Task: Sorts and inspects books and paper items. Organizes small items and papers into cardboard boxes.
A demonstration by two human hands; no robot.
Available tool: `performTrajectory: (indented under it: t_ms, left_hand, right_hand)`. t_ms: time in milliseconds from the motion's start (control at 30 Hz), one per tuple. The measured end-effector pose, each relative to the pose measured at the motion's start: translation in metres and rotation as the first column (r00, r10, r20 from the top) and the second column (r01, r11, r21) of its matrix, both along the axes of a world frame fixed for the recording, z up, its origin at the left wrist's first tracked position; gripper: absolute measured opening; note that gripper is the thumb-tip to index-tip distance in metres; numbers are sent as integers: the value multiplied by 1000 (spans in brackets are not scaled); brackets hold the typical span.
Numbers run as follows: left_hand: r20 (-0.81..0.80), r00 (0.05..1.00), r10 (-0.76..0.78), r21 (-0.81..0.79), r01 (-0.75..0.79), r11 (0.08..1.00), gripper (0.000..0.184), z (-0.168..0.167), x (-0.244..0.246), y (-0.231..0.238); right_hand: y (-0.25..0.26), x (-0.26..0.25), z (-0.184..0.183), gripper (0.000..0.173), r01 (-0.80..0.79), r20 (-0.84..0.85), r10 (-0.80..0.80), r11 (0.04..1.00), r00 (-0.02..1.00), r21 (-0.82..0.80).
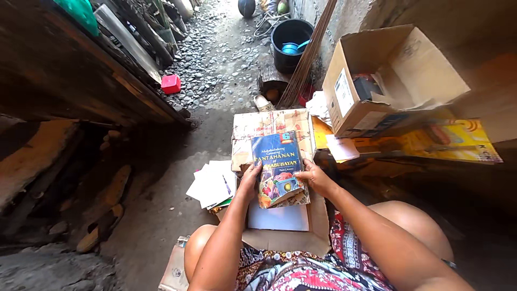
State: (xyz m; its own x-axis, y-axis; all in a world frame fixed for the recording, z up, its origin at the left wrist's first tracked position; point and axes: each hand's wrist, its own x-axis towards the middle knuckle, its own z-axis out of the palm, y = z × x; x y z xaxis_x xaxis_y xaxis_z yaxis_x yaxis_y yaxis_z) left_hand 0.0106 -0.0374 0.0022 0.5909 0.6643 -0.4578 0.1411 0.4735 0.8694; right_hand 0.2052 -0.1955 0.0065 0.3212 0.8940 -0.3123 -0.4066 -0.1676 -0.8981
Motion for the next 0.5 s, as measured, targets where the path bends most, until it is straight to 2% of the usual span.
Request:
performTrajectory:
  t_ms: [100,233,300,500]
  left_hand:
    - [105,992,77,53,-83,995,39,5,3,-5]
    - [129,985,116,171,-137,976,35,7,4,-8]
    - [124,981,146,205,-170,964,34,8,5,-7]
    - [97,966,239,222,-255,941,33,12,0,2]
  right_hand:
    - [3,1,-1,57,-29,68,32,999,997,-43]
    - [3,-6,-5,87,-91,196,140,967,971,-238]
    - [3,-12,-10,95,-123,187,184,948,965,-295]
    - [4,-8,-12,114,-267,96,294,936,951,-231]
